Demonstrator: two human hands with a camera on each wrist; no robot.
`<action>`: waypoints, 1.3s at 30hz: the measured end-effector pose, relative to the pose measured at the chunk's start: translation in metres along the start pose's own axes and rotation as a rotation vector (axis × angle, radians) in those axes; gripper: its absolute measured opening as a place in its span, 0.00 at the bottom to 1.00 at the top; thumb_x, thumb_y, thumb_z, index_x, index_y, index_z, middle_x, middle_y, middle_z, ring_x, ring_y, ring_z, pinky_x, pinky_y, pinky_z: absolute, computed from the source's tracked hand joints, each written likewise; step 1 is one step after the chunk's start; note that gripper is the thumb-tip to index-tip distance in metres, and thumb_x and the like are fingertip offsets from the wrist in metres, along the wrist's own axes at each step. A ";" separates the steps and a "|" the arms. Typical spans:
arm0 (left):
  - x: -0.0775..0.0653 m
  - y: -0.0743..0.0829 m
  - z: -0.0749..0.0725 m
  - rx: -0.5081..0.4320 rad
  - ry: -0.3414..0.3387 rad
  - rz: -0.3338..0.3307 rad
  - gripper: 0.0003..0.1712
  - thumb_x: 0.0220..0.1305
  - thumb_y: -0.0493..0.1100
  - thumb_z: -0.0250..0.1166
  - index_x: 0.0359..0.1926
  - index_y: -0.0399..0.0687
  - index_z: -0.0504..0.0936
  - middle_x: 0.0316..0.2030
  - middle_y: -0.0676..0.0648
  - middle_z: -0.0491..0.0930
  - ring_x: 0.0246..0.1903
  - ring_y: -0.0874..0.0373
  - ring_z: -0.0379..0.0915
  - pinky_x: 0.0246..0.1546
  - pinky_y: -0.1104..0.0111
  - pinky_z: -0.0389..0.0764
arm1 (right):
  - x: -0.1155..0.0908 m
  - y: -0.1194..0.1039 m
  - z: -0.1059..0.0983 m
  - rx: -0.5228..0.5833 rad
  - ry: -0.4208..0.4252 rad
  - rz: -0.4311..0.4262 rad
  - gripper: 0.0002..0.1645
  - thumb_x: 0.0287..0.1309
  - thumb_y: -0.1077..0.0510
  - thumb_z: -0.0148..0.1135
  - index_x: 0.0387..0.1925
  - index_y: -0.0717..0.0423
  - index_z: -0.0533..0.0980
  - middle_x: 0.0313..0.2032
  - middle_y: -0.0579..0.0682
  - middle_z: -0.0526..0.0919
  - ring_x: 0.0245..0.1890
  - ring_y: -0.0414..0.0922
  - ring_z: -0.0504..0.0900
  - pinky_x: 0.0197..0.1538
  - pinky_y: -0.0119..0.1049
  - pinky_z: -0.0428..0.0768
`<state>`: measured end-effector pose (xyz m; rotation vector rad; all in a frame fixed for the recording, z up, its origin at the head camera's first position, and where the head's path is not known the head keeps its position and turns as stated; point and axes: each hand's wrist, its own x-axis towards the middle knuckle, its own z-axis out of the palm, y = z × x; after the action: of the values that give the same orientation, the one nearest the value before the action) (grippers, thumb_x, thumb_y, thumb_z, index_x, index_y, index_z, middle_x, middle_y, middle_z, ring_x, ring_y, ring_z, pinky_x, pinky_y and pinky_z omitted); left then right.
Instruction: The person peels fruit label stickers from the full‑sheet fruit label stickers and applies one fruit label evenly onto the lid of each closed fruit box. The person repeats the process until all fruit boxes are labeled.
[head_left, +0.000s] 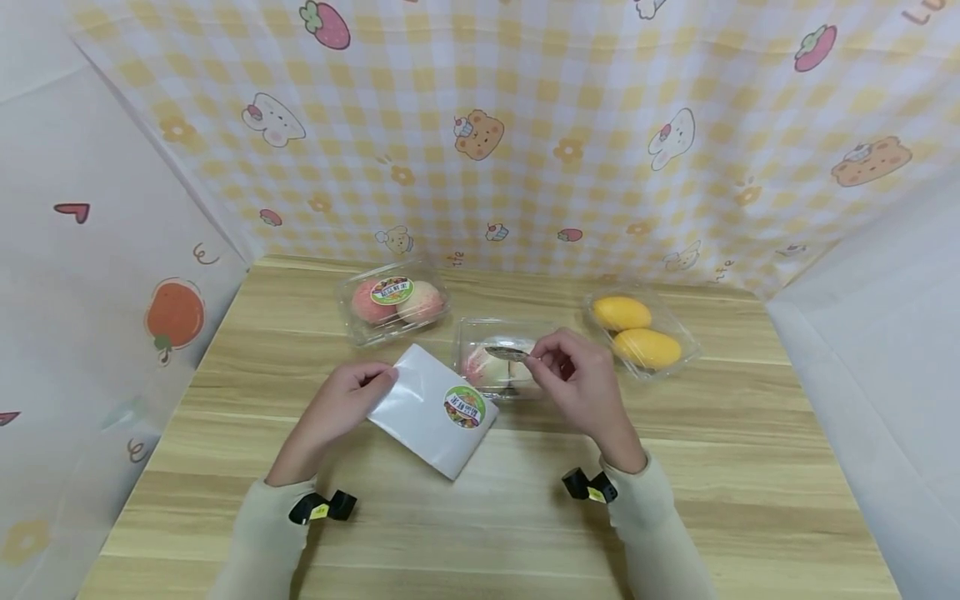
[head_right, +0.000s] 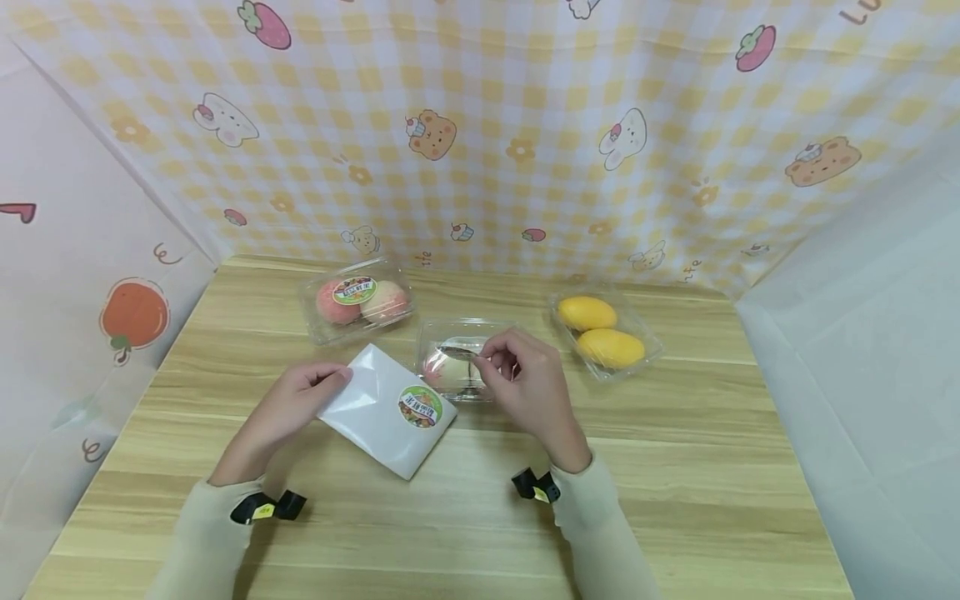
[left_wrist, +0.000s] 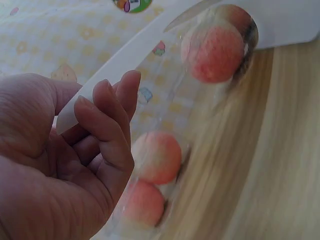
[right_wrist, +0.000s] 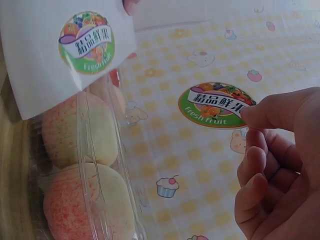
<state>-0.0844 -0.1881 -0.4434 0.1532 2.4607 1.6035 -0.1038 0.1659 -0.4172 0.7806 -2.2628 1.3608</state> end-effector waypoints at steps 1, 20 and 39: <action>-0.002 -0.002 -0.002 0.015 0.012 -0.008 0.17 0.84 0.43 0.61 0.53 0.35 0.91 0.34 0.47 0.85 0.33 0.55 0.77 0.37 0.66 0.78 | 0.000 0.000 0.000 0.008 0.004 0.002 0.10 0.63 0.73 0.74 0.35 0.57 0.83 0.27 0.44 0.81 0.22 0.40 0.72 0.26 0.27 0.72; -0.019 -0.039 -0.040 0.201 0.075 -0.134 0.22 0.86 0.48 0.57 0.59 0.35 0.89 0.52 0.40 0.88 0.49 0.50 0.79 0.52 0.57 0.78 | -0.002 0.001 -0.004 0.029 0.014 0.059 0.09 0.64 0.72 0.74 0.35 0.57 0.84 0.27 0.45 0.81 0.22 0.41 0.72 0.27 0.26 0.71; -0.006 -0.067 -0.072 0.389 0.193 -0.242 0.25 0.84 0.48 0.58 0.56 0.25 0.86 0.52 0.26 0.85 0.45 0.39 0.80 0.37 0.59 0.76 | -0.002 0.003 -0.007 0.025 0.018 0.057 0.09 0.63 0.73 0.74 0.34 0.57 0.84 0.27 0.45 0.82 0.22 0.41 0.72 0.27 0.25 0.71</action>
<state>-0.0928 -0.2807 -0.4762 -0.2463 2.7851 1.0772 -0.1041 0.1737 -0.4169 0.7139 -2.2752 1.4182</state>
